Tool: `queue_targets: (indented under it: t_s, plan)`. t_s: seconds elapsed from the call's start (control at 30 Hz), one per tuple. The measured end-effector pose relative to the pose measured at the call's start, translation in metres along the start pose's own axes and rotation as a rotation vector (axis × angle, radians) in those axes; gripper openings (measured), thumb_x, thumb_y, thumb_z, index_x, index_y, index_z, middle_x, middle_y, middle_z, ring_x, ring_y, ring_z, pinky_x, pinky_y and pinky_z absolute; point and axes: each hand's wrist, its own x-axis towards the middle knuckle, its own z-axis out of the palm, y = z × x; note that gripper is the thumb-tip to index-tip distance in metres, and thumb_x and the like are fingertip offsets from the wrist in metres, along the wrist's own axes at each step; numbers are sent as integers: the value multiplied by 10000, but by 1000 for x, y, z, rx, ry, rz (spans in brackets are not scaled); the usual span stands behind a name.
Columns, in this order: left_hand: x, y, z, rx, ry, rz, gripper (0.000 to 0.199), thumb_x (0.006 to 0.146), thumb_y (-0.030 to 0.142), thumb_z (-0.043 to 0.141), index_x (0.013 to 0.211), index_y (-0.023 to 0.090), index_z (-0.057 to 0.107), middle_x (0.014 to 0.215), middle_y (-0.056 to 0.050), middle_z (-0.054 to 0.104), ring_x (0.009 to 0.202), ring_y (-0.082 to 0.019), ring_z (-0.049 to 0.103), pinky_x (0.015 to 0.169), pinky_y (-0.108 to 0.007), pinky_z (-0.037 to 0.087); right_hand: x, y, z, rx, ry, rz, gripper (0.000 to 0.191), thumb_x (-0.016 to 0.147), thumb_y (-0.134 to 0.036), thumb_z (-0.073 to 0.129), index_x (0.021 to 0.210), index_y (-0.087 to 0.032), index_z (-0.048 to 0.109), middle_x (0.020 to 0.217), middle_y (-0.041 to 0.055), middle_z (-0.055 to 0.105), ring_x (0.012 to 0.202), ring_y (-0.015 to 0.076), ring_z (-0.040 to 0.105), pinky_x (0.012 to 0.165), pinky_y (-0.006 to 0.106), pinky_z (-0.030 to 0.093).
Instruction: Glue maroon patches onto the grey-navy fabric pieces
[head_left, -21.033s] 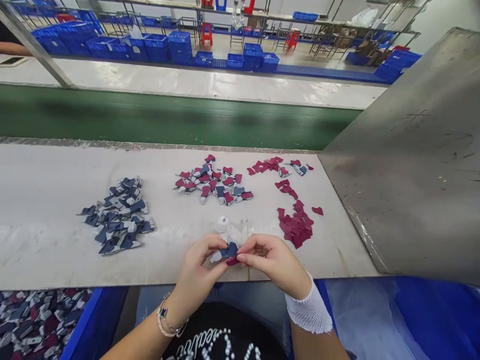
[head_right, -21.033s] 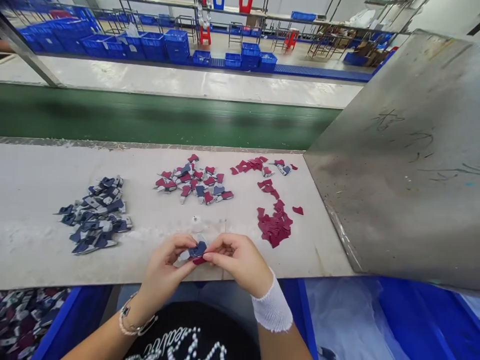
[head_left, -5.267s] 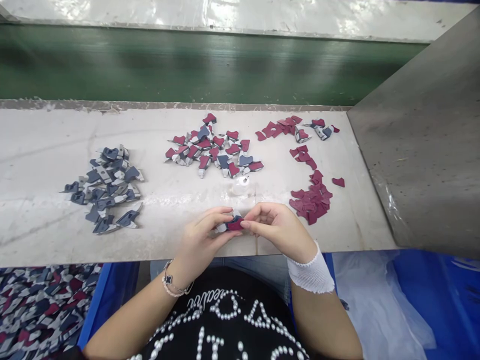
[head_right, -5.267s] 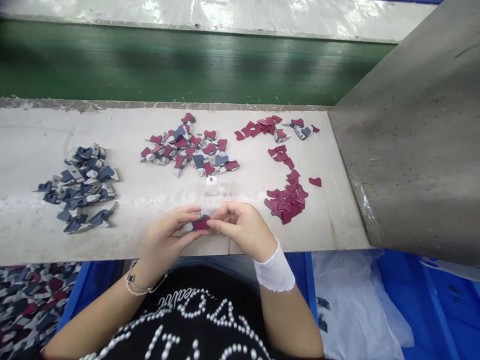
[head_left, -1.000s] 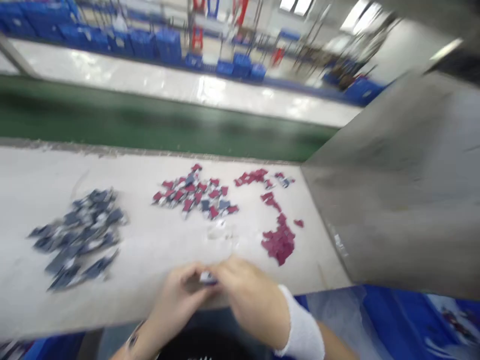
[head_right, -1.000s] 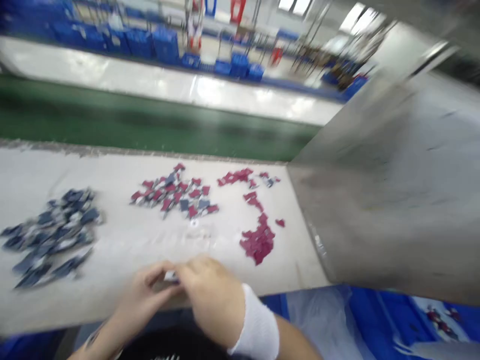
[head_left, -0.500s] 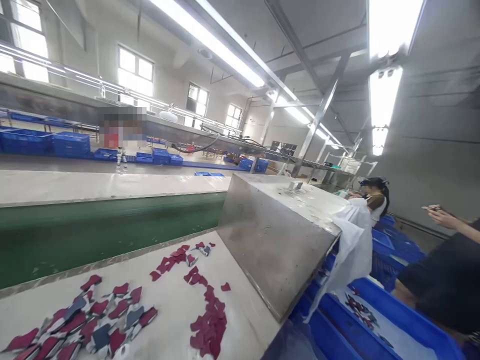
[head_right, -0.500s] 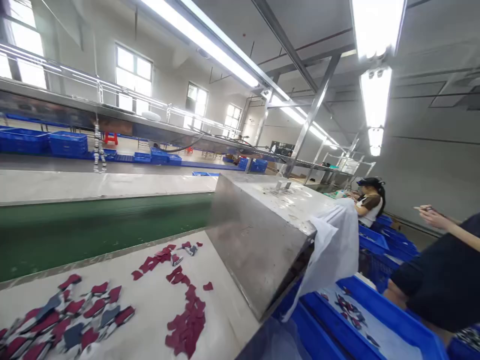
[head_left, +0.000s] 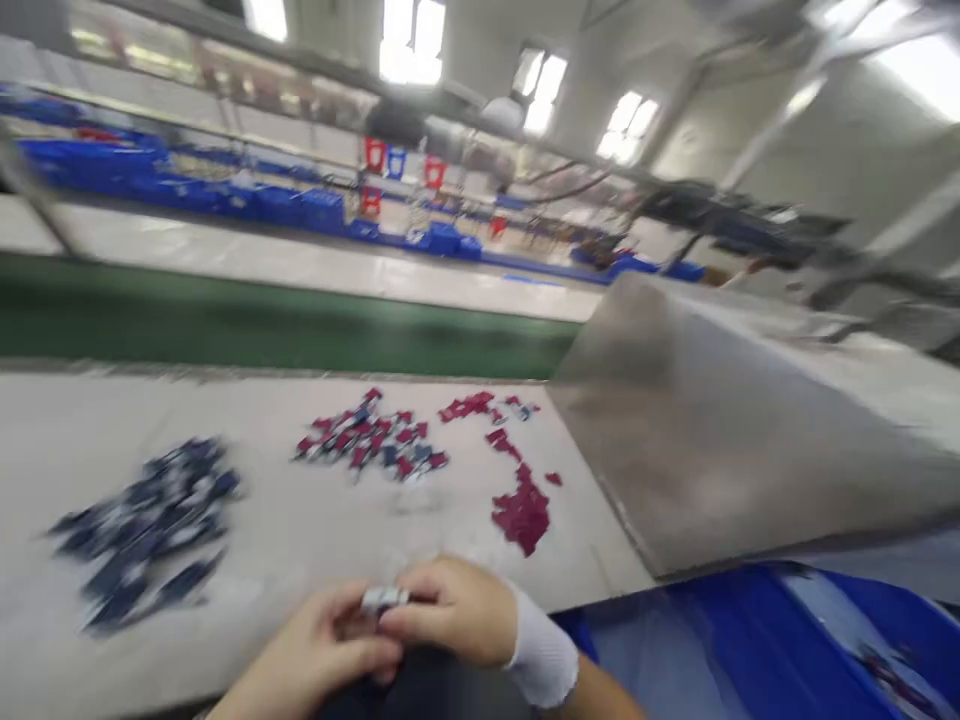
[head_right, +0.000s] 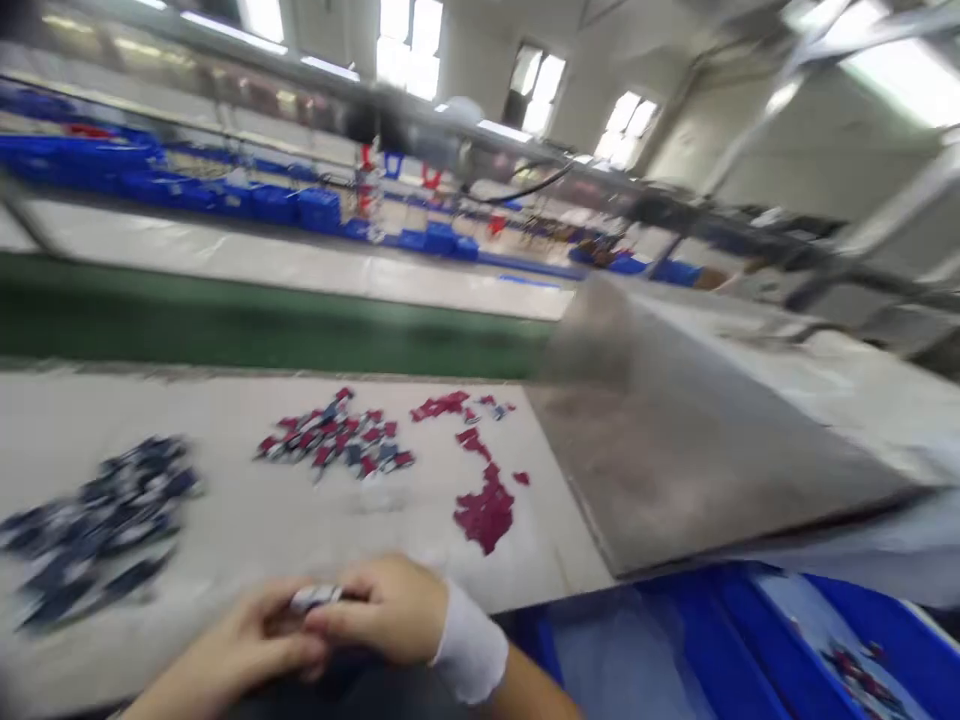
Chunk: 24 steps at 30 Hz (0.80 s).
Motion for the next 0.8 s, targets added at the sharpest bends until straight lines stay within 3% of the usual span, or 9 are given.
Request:
queue_targets:
  t_s: [0.07, 0.17, 0.33, 0.47, 0.57, 0.63, 0.7, 0.77, 0.8]
  plan:
    - [-5, -9, -4, -149, -85, -30, 293, 652, 270, 894, 821, 113, 715, 685, -32, 723, 627, -130, 667, 556, -171, 425, 0, 1, 7, 31, 4, -17, 485, 1027, -524, 384, 856, -171, 670, 782, -2, 682, 808, 176, 641, 797, 277, 472]
    - [-4, -14, -4, -273, -96, -56, 511, 551, 465, 921, 805, 71, 717, 647, -85, 717, 515, -135, 652, 411, -156, 317, -4, -6, 3, 13, 85, -21, 579, 1045, -552, 216, 770, -196, 581, 727, 5, 602, 713, 154, 555, 694, 266, 414]
    - [-3, -20, -1, -384, -99, -37, 642, 446, 617, 908, 723, 91, 666, 551, -52, 669, 384, -93, 576, 326, -143, 242, -12, -19, -2, -67, 182, 9, 535, 1043, -541, 218, 738, -208, 505, 655, -18, 472, 645, 147, 453, 645, 276, 347]
    - [-5, -21, -2, -438, -116, -44, 639, 454, 623, 902, 729, 107, 646, 542, -42, 669, 358, -85, 555, 315, -137, 241, -7, -18, -1, -97, 163, 22, 528, 1018, -577, 246, 722, -209, 482, 666, -16, 487, 657, 150, 459, 655, 279, 344]
    - [-3, -18, 6, -382, -98, -56, 487, 562, 436, 928, 809, 112, 662, 634, -54, 710, 479, -111, 638, 408, -132, 349, -3, -10, 3, -147, 146, 87, 467, 954, -601, 395, 710, -210, 464, 653, -23, 474, 633, 147, 445, 594, 275, 303]
    - [-2, -15, 9, -214, -39, -75, 371, 608, 312, 912, 834, 135, 676, 691, -37, 722, 571, -133, 667, 519, -168, 447, -4, -1, 2, -203, 127, 138, 422, 877, -585, 532, 697, -207, 474, 635, -30, 462, 609, 142, 425, 566, 274, 267]
    - [-7, -13, 1, 89, 86, -59, 342, 613, 293, 900, 872, 173, 711, 767, -32, 739, 693, -180, 691, 660, -235, 517, -10, 11, -8, -238, 118, 165, 408, 837, -576, 583, 690, -203, 508, 636, -26, 480, 613, 146, 437, 573, 272, 273]
    - [-20, -10, -21, 430, 326, 36, 382, 614, 323, 898, 950, 219, 750, 922, -53, 761, 909, -249, 698, 830, -282, 522, -20, 24, -28, -233, 184, 201, 426, 868, -603, 535, 721, -204, 557, 675, -13, 526, 653, 161, 486, 607, 270, 322]
    - [-28, -9, -37, 537, 530, 105, 388, 616, 345, 894, 967, 244, 764, 985, -58, 762, 978, -277, 687, 887, -299, 513, -23, 30, -41, -229, 271, 242, 443, 901, -611, 484, 742, -206, 568, 690, -10, 534, 671, 167, 502, 626, 271, 345]
